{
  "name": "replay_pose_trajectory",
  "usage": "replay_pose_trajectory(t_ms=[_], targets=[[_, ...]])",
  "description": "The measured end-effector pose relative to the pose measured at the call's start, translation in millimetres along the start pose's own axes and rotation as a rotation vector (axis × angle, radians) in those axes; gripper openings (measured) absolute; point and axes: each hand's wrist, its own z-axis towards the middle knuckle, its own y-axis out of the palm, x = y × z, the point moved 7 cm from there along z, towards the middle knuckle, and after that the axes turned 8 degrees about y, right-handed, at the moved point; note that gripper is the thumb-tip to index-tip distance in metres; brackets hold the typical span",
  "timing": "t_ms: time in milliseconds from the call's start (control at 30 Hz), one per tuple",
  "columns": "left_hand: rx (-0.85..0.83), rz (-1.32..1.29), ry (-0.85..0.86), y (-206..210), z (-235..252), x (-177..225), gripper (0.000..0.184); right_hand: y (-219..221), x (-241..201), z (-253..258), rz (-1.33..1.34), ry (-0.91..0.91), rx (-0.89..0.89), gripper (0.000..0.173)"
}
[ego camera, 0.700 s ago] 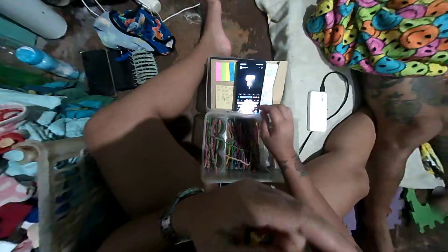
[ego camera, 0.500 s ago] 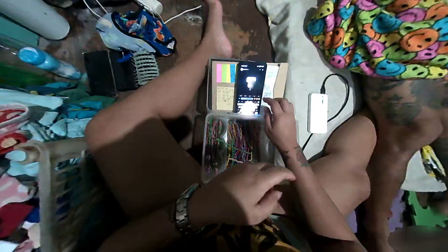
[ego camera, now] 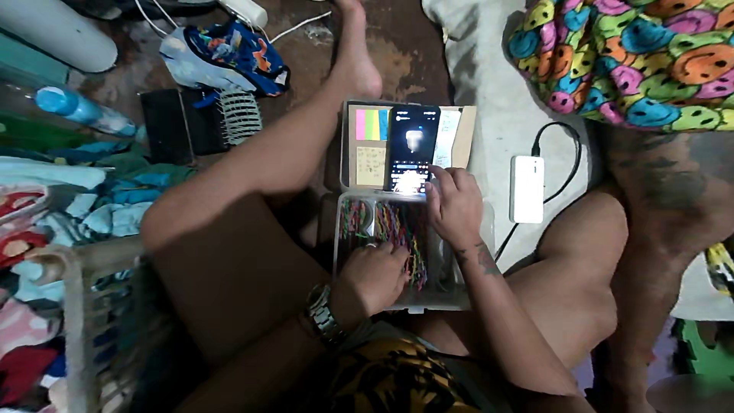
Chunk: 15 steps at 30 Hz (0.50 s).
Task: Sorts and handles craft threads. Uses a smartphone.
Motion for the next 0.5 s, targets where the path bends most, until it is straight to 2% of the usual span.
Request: replay_pose_trajectory(t_ms=[200,333,500], targets=[[0.111,-0.146,-0.339,-15,-2,-25,0.059,-3,-1,-1,0.026,0.01,0.019,0.045],[0.067,-0.185,-0.382,-7,3,-33,0.063,-4,-1,-2,0.029,0.009,-0.006,0.046],[0.074,-0.127,-0.387,-7,7,-30,0.05,-4,-1,-3,0.055,-0.031,-0.017,0.048]])
